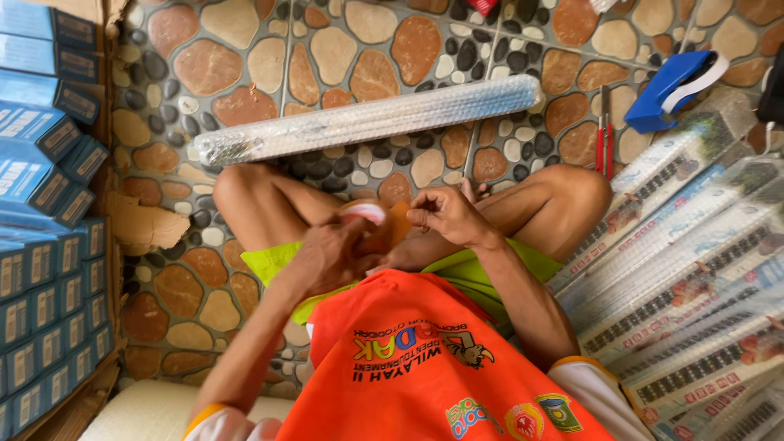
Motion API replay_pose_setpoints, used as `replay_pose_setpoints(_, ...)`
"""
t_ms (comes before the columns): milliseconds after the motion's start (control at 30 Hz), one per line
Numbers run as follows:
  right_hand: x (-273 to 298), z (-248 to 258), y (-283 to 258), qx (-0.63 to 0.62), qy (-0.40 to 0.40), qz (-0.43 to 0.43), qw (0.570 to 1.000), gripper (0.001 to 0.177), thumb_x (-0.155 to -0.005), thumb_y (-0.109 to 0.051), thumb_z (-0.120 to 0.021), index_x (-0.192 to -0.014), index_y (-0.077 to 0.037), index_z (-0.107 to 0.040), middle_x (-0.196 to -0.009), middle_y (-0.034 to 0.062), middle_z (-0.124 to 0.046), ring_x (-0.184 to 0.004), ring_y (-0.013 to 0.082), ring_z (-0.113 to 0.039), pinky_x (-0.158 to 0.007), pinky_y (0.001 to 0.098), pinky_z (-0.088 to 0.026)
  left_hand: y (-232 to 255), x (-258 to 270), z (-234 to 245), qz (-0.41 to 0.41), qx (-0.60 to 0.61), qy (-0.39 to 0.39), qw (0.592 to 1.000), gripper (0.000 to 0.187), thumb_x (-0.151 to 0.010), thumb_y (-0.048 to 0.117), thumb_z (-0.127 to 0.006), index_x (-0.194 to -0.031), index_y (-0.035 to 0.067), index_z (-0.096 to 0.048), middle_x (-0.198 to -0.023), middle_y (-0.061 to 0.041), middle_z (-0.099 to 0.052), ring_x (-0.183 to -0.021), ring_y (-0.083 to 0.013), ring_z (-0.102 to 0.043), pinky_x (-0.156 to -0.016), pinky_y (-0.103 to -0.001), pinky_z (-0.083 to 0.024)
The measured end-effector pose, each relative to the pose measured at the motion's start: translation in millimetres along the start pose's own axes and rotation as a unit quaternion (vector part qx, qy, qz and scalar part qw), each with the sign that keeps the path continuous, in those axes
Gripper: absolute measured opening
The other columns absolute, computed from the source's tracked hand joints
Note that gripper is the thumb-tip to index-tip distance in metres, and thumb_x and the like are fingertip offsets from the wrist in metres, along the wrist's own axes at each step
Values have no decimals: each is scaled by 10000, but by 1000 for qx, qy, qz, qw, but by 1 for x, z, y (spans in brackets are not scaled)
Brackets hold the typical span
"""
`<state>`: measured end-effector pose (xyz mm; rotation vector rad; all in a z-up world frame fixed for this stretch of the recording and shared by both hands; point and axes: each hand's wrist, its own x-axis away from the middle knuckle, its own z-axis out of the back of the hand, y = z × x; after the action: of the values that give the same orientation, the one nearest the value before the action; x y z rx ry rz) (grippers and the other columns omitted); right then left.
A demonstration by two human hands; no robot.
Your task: The person wraps an electronic bar in bubble wrap and secures it using brown tape. They wrap the item, apply tape along the length, and place the finished package on a stack of similar items.
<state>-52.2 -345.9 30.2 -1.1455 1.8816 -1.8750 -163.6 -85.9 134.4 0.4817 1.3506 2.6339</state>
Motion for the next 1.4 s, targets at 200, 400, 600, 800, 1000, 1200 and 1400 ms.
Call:
replay_pose_setpoints(200, -13, 199, -26, 40, 253, 28, 966, 231, -945, -264, -845, -1064, -120, -709, -897, 9, -712, -734, 92, -657, -658, 229, -586, -82, 62, 131, 230, -259, -98, 933, 450, -820, 700, -626, -1142, 449, -815, -1276, 227, -749, -911, -285, -681, -803, -418, -453)
replay_pose_setpoints(400, -20, 372, 31, -41, 406, 55, 911, 116, -1049, -84, -749, -992, -135, -663, -846, -17, -644, -698, 76, -595, -646, 201, -497, -235, 152, 217, 427, -322, 119, 836, 804, -856, 775, -730, -1397, 183, -777, -1381, -113, -763, -1345, -434, -523, -839, -521, -497)
replay_pose_setpoints(600, -62, 365, 65, 167, 487, 20, 857, 393, -899, -427, -947, -954, -133, -691, -902, -31, -710, -852, 46, -612, -689, 281, -522, -290, 130, 211, 422, -402, 84, 808, 781, -955, 926, -595, -1347, 274, -769, -1141, -171, -858, -1164, -409, -734, -916, -450, -487)
replay_pose_setpoints(800, -95, 364, 108, 339, 453, -17, 825, 347, -952, -408, -933, -890, -123, -745, -808, -27, -730, -739, 80, -640, -612, 318, -507, -315, 46, 166, 446, -483, -36, 753, 665, -1069, 853, -357, -1412, 386, -683, -1179, 21, -860, -924, -221, -855, -1015, -429, -352)
replay_pose_setpoints(1000, -125, 360, 184, 468, 392, 70, 789, 329, -743, 17, -641, -1050, -58, -732, -993, 165, -762, -941, 340, -705, -877, 399, -526, -333, -10, 132, 413, -507, -79, 753, 312, -1092, 206, -416, -1252, 301, -665, -1040, -59, -877, -940, -280, -843, -944, -427, -316)
replay_pose_setpoints(1200, -117, 272, 55, 165, 529, -289, 781, 279, -828, -722, -578, -975, -492, -635, -1283, -121, -665, -1208, 254, -677, -1054, 422, -502, -381, -4, 112, 417, -501, -16, 758, 381, -1052, 190, -427, -1273, 282, -723, -997, -40, -869, -962, -292, -813, -1038, -511, -257)
replay_pose_setpoints(1400, -103, 176, -11, -108, 473, -60, 873, 1043, -944, -881, -485, -1585, -60, -424, -1711, 249, -215, -1597, 498, -128, -1283, 701, -90, -376, -9, 113, 398, -479, 17, 782, 302, -1019, 209, -481, -1139, 230, -758, -929, -73, -852, -908, -336, -800, -962, -510, -287)
